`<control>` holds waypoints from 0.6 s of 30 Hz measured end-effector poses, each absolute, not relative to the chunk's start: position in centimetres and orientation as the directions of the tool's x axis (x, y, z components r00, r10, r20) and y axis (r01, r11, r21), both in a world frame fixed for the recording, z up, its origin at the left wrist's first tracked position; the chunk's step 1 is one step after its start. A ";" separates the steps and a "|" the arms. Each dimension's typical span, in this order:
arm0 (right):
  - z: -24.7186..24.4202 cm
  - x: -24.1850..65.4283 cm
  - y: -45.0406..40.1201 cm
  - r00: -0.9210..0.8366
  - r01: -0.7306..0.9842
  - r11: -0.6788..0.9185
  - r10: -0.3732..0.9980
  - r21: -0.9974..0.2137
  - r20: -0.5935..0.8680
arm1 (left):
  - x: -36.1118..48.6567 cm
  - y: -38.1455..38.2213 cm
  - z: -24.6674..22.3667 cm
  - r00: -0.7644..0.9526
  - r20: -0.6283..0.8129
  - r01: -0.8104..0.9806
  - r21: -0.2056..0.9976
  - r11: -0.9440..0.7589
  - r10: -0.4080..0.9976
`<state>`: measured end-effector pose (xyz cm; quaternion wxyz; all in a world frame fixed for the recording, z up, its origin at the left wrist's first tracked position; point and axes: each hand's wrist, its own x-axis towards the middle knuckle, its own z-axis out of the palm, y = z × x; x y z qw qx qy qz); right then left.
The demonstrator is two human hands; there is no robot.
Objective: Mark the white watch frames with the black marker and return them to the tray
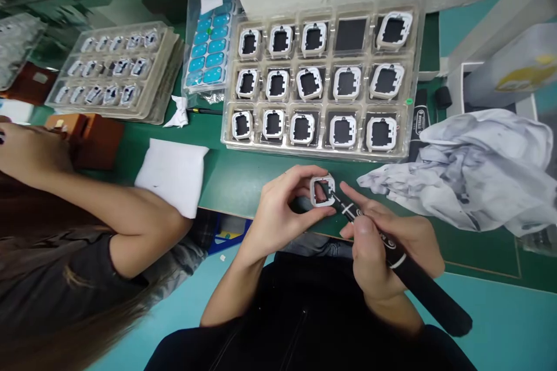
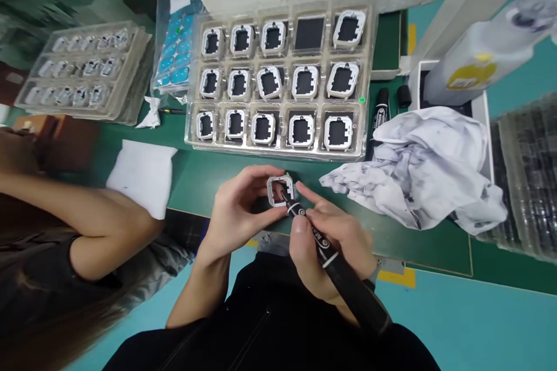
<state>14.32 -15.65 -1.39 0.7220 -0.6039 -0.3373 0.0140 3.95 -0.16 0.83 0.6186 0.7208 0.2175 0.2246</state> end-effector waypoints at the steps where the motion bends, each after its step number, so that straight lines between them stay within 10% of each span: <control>1: -0.9 14.4 -15.3 0.771 0.398 0.281 0.413 -0.873 0.485 | 3.9 -0.3 0.9 0.806 0.074 0.042 0.983 -0.181 0.587; 18: -0.4 14.2 -14.2 0.753 0.503 0.235 0.354 -0.832 0.555 | 3.3 -1.6 0.3 0.765 0.215 0.097 0.893 -0.439 0.607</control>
